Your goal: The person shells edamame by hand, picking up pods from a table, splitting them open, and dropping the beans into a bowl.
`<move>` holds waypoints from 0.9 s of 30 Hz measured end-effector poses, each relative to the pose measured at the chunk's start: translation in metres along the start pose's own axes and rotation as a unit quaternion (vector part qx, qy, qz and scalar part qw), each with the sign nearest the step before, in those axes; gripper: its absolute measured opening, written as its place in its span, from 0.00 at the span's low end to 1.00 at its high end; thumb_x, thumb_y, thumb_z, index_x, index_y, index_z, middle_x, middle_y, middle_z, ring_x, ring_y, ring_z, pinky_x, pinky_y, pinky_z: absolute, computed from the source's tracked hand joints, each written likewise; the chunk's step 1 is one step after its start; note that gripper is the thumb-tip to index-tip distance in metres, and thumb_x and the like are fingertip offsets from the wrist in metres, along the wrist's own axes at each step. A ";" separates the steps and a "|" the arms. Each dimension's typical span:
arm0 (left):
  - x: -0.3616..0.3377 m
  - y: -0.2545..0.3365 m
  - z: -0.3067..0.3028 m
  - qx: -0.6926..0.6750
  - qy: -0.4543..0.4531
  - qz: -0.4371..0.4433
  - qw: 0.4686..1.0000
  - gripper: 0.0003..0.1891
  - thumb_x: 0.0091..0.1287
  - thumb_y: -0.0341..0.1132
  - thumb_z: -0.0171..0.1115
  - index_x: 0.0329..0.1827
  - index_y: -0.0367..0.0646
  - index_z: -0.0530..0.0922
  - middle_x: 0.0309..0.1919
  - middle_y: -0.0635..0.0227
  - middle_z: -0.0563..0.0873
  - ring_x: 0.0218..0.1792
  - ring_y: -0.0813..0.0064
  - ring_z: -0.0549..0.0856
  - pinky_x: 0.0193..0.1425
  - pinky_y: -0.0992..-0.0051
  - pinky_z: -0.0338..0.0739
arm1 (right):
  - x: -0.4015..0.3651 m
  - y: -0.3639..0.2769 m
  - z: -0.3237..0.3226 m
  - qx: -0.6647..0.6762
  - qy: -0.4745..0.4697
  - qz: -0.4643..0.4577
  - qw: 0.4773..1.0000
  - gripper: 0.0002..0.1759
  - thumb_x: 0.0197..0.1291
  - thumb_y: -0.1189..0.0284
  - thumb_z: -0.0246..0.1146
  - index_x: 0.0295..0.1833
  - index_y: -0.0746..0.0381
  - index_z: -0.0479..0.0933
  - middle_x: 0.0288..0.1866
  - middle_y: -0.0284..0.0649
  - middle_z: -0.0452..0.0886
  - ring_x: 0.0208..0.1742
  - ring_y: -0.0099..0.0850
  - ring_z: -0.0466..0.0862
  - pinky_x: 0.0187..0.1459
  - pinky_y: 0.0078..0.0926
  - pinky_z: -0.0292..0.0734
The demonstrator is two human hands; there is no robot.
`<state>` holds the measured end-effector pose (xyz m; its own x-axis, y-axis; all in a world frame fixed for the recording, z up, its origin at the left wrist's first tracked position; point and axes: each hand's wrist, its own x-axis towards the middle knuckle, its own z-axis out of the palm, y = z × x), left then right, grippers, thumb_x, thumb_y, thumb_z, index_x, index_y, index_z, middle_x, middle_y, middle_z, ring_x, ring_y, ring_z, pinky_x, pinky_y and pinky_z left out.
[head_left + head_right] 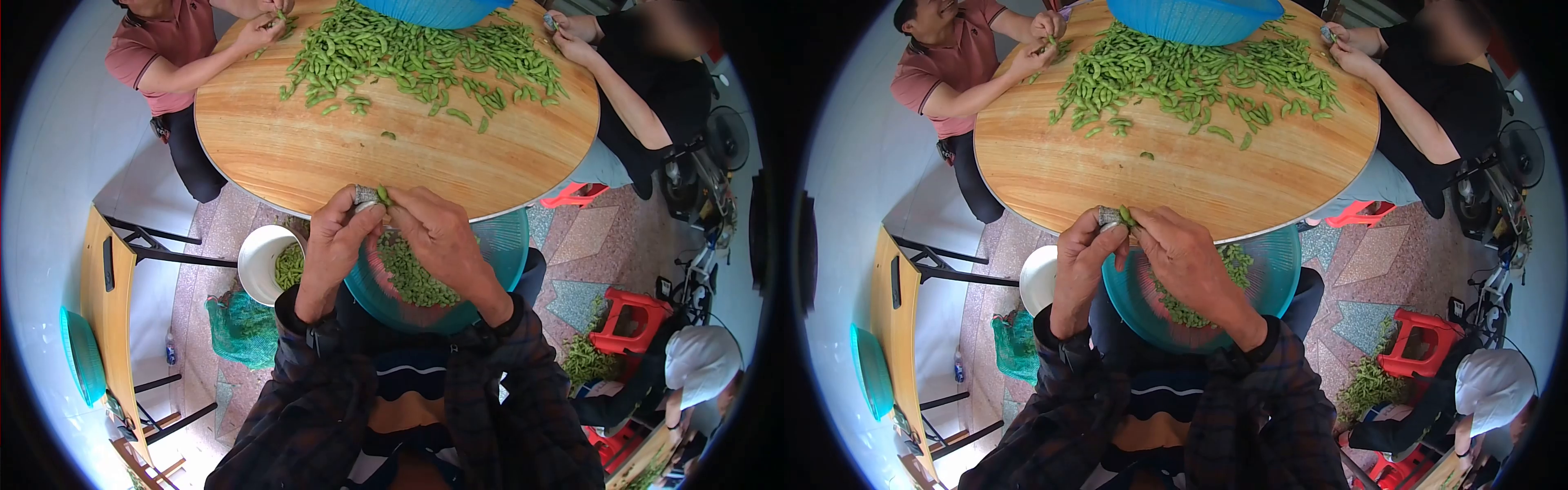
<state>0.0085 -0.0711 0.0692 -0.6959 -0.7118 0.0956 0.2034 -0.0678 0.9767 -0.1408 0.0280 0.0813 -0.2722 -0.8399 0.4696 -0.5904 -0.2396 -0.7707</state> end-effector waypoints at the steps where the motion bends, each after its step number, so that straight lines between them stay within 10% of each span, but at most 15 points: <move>1: 0.000 0.001 0.000 -0.001 -0.004 -0.002 1.000 0.03 0.76 0.28 0.62 0.47 0.38 0.80 0.29 0.74 0.82 0.28 0.85 0.78 0.33 0.83 0.72 | 0.000 0.001 -0.001 0.029 -0.012 0.023 0.999 0.15 0.69 0.76 0.64 0.58 0.71 0.80 0.41 0.50 0.83 0.40 0.46 0.86 0.38 0.35 0.81; 8: 0.001 0.006 -0.003 -0.009 -0.036 -0.009 0.999 0.03 0.75 0.28 0.62 0.46 0.38 0.80 0.29 0.74 0.82 0.28 0.85 0.78 0.33 0.83 0.71 | 0.001 0.012 -0.013 0.219 -0.093 0.191 0.952 0.16 0.72 0.72 0.63 0.59 0.71 0.82 0.38 0.42 0.87 0.33 0.26 0.86 0.36 0.25 0.82; 27: -0.004 0.008 -0.001 -0.058 -0.081 -0.094 0.991 0.05 0.74 0.28 0.62 0.45 0.35 0.82 0.28 0.69 0.83 0.26 0.81 0.79 0.29 0.80 0.73 | -0.014 0.029 -0.025 0.390 -0.126 0.240 0.880 0.15 0.72 0.74 0.63 0.58 0.72 0.81 0.40 0.46 0.89 0.36 0.30 0.89 0.39 0.28 0.86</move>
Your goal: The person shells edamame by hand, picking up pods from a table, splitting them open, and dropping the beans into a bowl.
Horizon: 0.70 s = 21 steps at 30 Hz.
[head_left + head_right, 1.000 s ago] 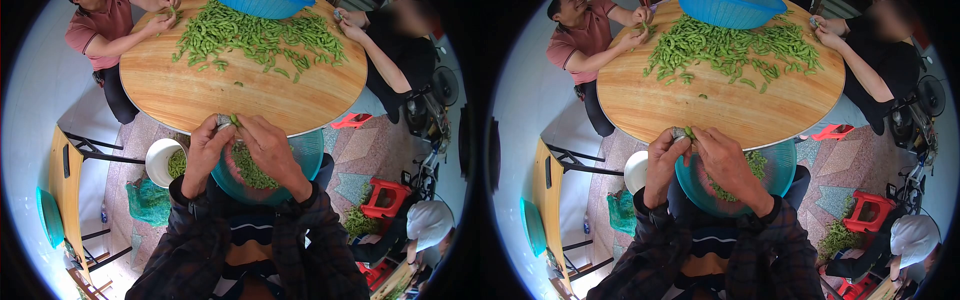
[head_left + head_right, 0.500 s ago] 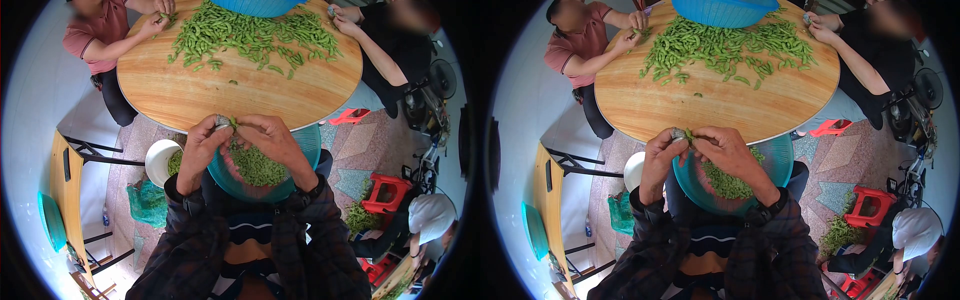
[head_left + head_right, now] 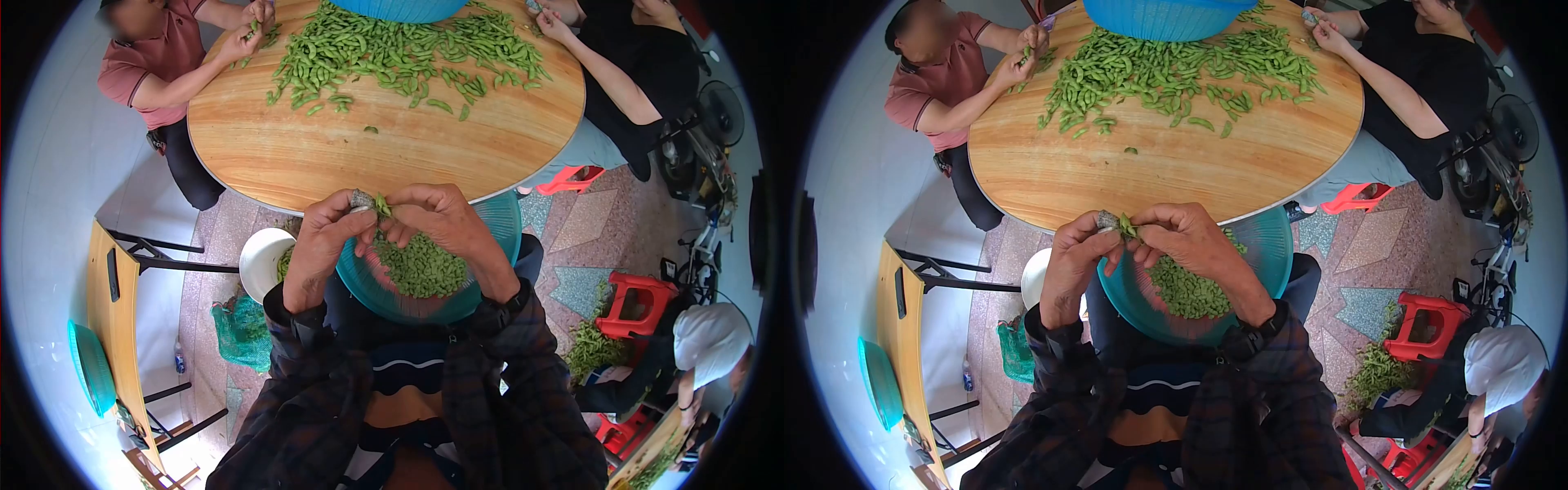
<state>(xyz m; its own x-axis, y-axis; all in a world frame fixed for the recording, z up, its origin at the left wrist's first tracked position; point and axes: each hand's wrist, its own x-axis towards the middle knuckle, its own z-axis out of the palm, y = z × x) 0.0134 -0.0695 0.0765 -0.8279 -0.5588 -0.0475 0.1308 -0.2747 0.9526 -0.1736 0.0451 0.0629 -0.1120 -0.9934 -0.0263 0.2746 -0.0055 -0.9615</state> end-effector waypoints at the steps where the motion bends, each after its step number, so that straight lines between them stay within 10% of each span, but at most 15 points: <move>1: 0.000 0.000 0.001 -0.006 -0.004 -0.003 1.000 0.05 0.74 0.28 0.62 0.45 0.35 0.82 0.28 0.68 0.83 0.25 0.81 0.79 0.29 0.80 0.73 | -0.001 0.000 0.000 0.003 0.005 0.007 1.000 0.14 0.72 0.74 0.63 0.57 0.72 0.81 0.39 0.46 0.89 0.35 0.30 0.89 0.38 0.27 0.86; 12: -0.007 -0.019 0.013 -0.060 -0.019 -0.042 0.997 0.05 0.74 0.29 0.62 0.44 0.35 0.81 0.29 0.67 0.83 0.27 0.79 0.80 0.30 0.79 0.73 | -0.021 0.026 0.000 0.232 -0.007 0.079 0.969 0.10 0.73 0.70 0.59 0.51 0.66 0.78 0.31 0.39 0.85 0.28 0.24 0.85 0.30 0.22 0.82; 21: -0.016 -0.045 0.023 -0.067 0.010 -0.083 0.994 0.08 0.73 0.28 0.62 0.51 0.33 0.82 0.31 0.65 0.85 0.29 0.77 0.82 0.29 0.77 0.75 | -0.052 0.041 0.021 -0.249 0.238 -0.172 0.923 0.07 0.65 0.80 0.66 0.47 0.68 0.78 0.40 0.42 0.83 0.36 0.32 0.84 0.36 0.29 0.78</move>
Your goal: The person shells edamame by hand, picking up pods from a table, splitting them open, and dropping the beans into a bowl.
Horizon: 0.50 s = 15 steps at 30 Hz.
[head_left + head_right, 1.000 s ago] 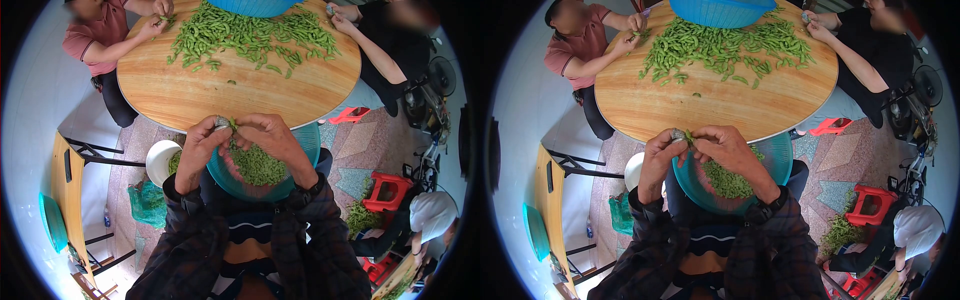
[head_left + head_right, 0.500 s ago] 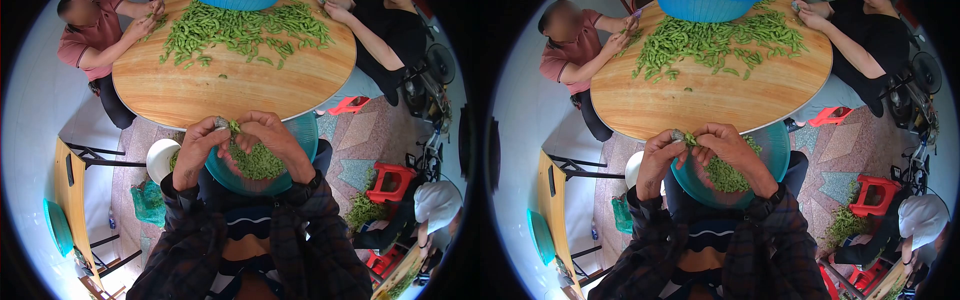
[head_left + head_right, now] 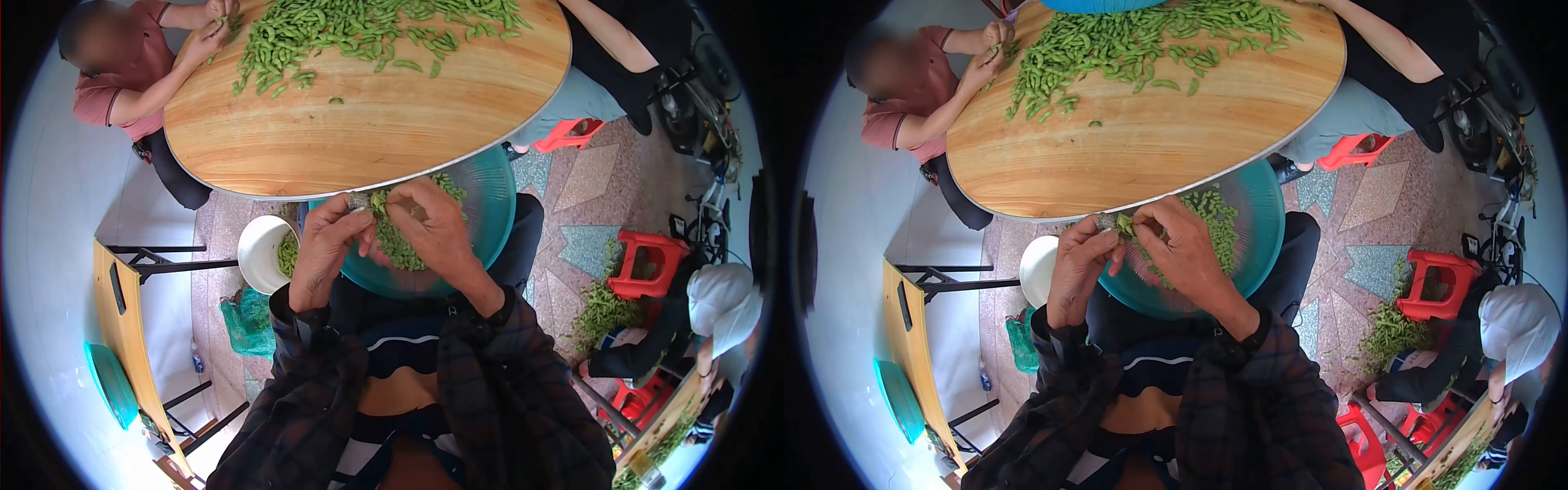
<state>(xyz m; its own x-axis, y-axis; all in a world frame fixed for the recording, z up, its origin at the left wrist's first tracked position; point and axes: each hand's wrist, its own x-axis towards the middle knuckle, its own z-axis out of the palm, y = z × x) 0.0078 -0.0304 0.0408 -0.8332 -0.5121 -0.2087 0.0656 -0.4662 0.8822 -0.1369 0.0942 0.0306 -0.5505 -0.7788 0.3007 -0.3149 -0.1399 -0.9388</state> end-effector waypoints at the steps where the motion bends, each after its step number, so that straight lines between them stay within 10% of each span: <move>1: -0.001 -0.003 0.001 -0.009 -0.001 -0.004 1.000 0.11 0.72 0.28 0.62 0.53 0.32 0.82 0.34 0.64 0.86 0.31 0.77 0.83 0.29 0.77 0.75 | -0.003 -0.006 -0.002 -0.010 0.002 0.013 1.000 0.06 0.64 0.80 0.66 0.46 0.67 0.79 0.40 0.43 0.82 0.37 0.34 0.84 0.38 0.32 0.79; 15: -0.008 -0.013 0.014 0.068 0.006 0.028 0.997 0.09 0.74 0.28 0.61 0.53 0.34 0.82 0.35 0.65 0.86 0.32 0.78 0.83 0.31 0.77 0.76 | -0.012 0.008 -0.017 0.114 -0.044 0.140 0.983 0.13 0.68 0.74 0.68 0.52 0.72 0.81 0.41 0.43 0.87 0.34 0.25 0.86 0.34 0.23 0.81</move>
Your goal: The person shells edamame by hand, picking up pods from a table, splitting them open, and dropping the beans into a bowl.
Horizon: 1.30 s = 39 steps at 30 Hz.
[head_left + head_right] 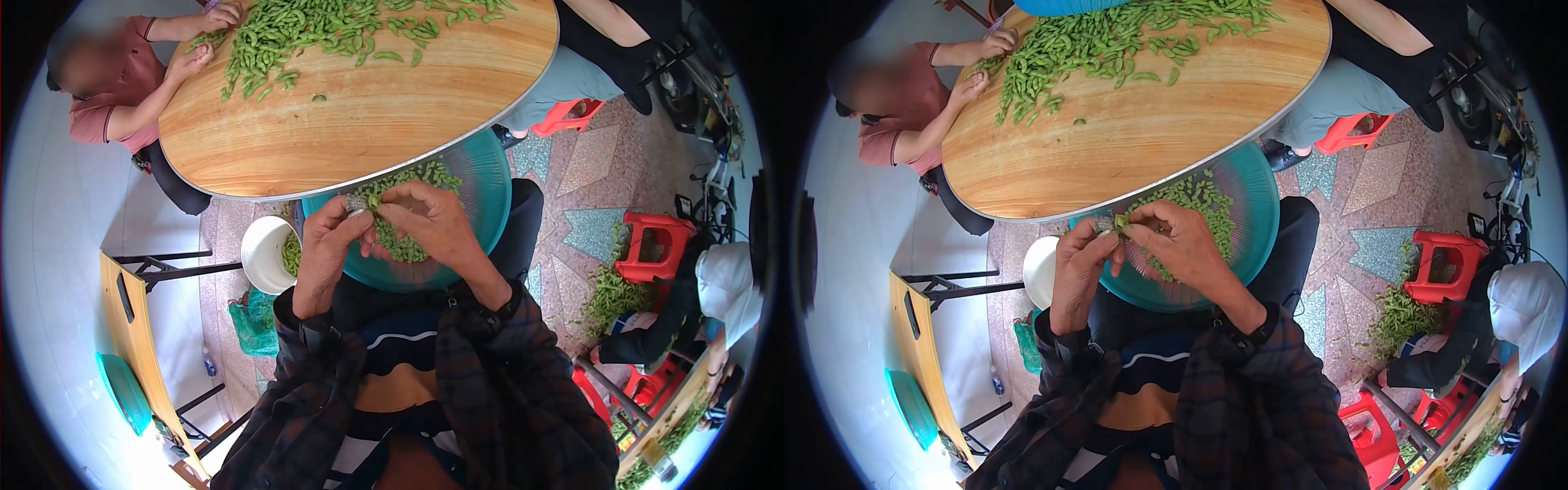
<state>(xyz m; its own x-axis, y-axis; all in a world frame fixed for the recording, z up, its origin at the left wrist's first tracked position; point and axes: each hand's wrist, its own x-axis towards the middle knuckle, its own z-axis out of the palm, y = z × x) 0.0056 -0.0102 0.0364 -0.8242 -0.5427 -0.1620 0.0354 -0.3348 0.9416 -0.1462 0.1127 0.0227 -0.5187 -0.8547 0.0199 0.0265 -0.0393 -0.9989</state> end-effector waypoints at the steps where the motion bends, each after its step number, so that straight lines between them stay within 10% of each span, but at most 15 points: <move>1: -0.001 0.001 0.001 0.003 -0.001 -0.001 1.000 0.09 0.74 0.28 0.61 0.52 0.34 0.82 0.35 0.65 0.86 0.31 0.77 0.83 0.32 0.77 0.76 | 0.001 0.002 -0.003 0.056 -0.021 0.035 0.998 0.12 0.68 0.73 0.68 0.52 0.71 0.82 0.40 0.41 0.87 0.34 0.24 0.85 0.35 0.22 0.81; 26: 0.000 -0.004 0.006 0.137 0.058 -0.014 0.989 0.04 0.73 0.29 0.64 0.42 0.36 0.81 0.26 0.69 0.84 0.25 0.82 0.80 0.30 0.80 0.73 | -0.019 -0.013 0.006 -0.173 0.081 -0.241 0.952 0.12 0.60 0.81 0.67 0.50 0.66 0.83 0.37 0.44 0.79 0.35 0.39 0.85 0.35 0.34 0.80; 39: -0.006 0.002 0.007 0.186 0.036 0.005 0.982 0.05 0.73 0.30 0.65 0.40 0.38 0.79 0.25 0.73 0.83 0.24 0.85 0.79 0.28 0.82 0.71 | -0.013 -0.001 0.008 -0.236 0.047 -0.232 0.942 0.18 0.60 0.80 0.68 0.57 0.64 0.82 0.38 0.43 0.78 0.36 0.41 0.85 0.36 0.38 0.81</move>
<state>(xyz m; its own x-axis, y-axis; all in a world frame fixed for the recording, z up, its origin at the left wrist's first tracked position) 0.0068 -0.0026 0.0416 -0.7828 -0.6015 -0.1594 -0.1757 -0.0321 0.9839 -0.1328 0.1200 0.0234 -0.4555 -0.7516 0.4771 -0.5938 -0.1428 -0.7918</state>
